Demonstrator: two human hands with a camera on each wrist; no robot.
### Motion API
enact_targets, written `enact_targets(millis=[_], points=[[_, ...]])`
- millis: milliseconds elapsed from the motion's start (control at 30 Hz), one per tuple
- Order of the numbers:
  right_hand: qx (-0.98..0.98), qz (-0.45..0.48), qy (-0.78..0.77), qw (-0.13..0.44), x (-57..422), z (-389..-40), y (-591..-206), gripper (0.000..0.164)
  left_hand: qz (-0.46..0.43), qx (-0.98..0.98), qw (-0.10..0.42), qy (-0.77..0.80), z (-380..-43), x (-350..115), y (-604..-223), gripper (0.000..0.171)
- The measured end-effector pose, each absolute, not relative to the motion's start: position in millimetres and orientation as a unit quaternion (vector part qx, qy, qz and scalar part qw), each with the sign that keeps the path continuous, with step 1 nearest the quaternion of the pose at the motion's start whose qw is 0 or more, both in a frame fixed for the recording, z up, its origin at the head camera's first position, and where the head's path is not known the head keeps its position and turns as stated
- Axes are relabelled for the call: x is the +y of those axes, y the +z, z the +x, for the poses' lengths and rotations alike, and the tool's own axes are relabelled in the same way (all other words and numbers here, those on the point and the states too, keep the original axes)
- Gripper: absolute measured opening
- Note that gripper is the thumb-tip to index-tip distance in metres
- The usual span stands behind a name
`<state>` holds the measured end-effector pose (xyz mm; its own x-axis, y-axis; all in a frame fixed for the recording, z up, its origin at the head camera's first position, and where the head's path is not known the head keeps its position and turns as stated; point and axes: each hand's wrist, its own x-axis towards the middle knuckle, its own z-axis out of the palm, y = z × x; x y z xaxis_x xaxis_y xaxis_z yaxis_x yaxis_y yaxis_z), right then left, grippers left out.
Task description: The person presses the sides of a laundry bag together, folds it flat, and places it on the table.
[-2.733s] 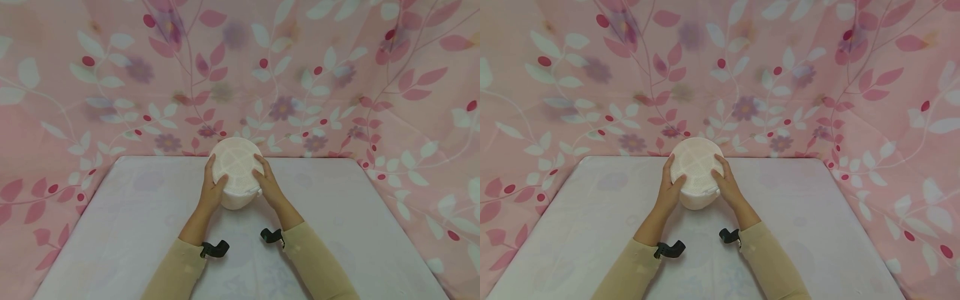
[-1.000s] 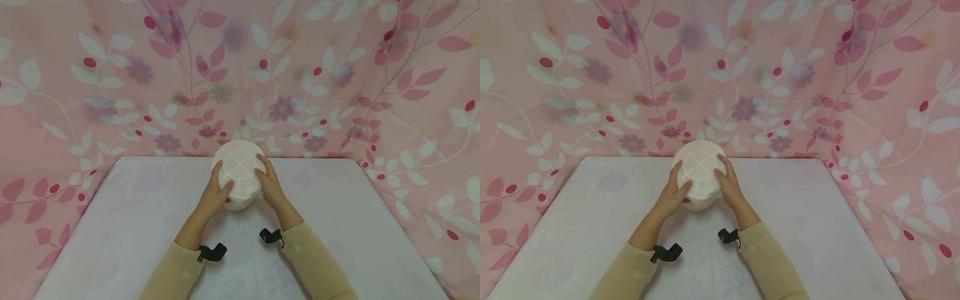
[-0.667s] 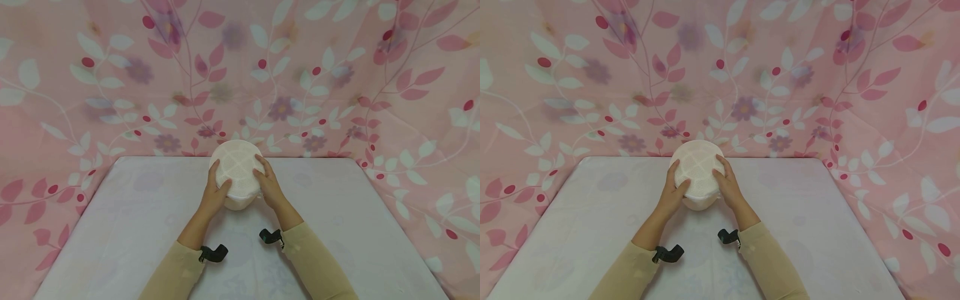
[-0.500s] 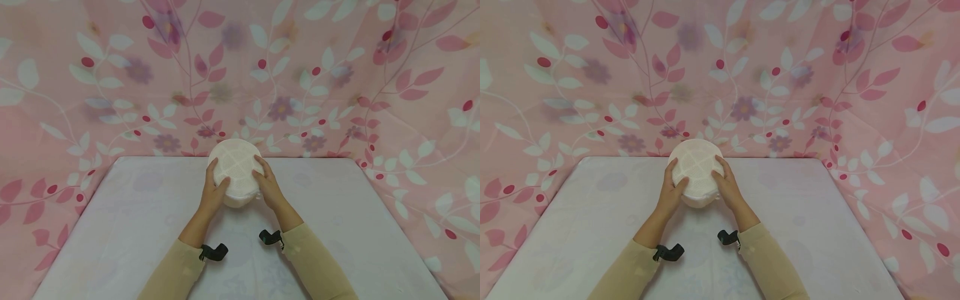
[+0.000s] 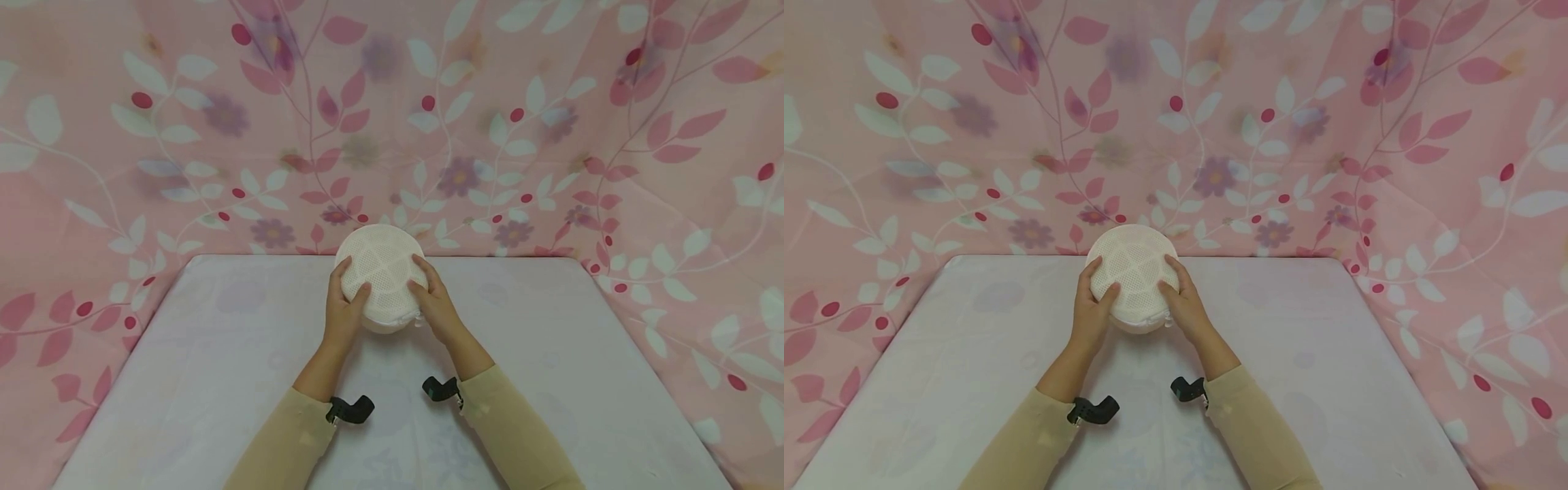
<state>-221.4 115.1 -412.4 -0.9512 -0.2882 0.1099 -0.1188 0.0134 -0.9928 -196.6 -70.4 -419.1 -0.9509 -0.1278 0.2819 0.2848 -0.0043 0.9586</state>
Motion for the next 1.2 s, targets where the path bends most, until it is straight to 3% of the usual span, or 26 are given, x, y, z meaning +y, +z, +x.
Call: enact_targets(millis=[300,767,1200], points=[[0.756,-0.165,-0.632,0.042,116,-221,-409,0.055,-0.055,-0.683,0.158,-0.710,-197,-71,-421,0.060],[0.630,-0.122,-0.762,0.092,114,-233,-426,0.055,-0.028,-0.684,0.183,-0.706,-214,-66,-455,0.054],[0.586,-0.088,-0.802,0.072,117,-239,-433,0.050,-0.017,-0.698,0.123,-0.706,-198,-63,-428,0.056]])
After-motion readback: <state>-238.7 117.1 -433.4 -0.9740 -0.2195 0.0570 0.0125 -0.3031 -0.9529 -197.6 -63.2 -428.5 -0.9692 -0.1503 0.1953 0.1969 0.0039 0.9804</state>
